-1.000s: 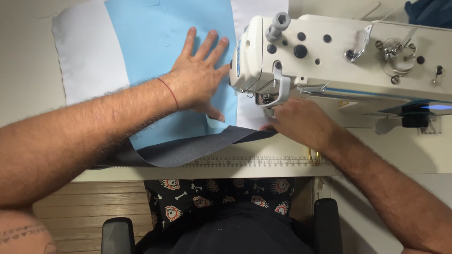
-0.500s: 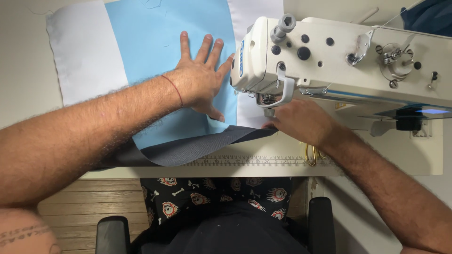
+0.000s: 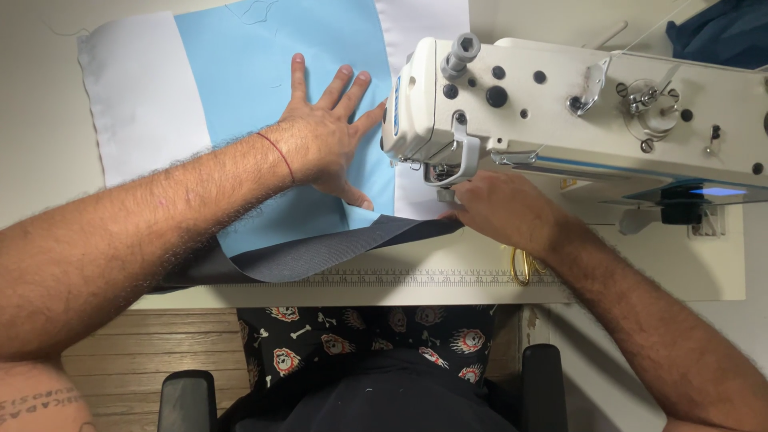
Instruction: Preparing and aligning fabric pieces for sewing, including folding edges and trimming with scissors
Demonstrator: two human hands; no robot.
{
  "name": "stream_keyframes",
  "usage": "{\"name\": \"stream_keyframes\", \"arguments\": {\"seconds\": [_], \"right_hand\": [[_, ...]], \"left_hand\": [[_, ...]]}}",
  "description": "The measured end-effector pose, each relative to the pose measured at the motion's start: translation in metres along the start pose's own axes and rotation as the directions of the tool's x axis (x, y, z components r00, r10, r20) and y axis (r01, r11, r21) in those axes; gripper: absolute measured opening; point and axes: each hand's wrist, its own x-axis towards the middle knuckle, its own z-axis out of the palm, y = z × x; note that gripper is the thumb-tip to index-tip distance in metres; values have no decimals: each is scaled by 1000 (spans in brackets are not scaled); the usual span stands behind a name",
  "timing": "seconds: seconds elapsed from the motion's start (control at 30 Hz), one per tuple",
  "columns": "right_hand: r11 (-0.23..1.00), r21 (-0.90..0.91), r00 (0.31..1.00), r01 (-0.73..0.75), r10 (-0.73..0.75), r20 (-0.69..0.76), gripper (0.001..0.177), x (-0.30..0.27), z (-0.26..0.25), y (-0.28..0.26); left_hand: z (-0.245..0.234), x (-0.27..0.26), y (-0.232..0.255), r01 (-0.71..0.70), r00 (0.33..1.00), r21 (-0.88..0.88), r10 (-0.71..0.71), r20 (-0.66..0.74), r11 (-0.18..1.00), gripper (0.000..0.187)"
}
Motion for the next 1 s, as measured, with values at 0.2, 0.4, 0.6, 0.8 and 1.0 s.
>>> {"name": "stream_keyframes", "arguments": {"seconds": [0.2, 0.4, 0.6, 0.8, 1.0], "right_hand": [[1000, 3, 998, -26, 26, 61, 50, 3, -6, -1], [858, -399, 944, 324, -323, 71, 20, 15, 44, 30], [-203, -979, 899, -7, -431, 83, 51, 37, 2, 21], [-922, 193, 922, -335, -278, 271, 41, 41, 24, 23], [54, 919, 915, -392, -79, 395, 23, 25, 54, 36]], "left_hand": [[0, 4, -5, -2, 1000, -4, 2, -12, 1000, 146], [-8, 8, -14, 22, 1000, -25, -22, 6, 999, 146], [-7, 17, -28, 16, 1000, -72, -18, -20, 997, 146], [-3, 28, -36, 11, 1000, -91, -13, -27, 996, 145], [3, 32, -46, -66, 982, -96, 47, -184, 993, 145]]}}
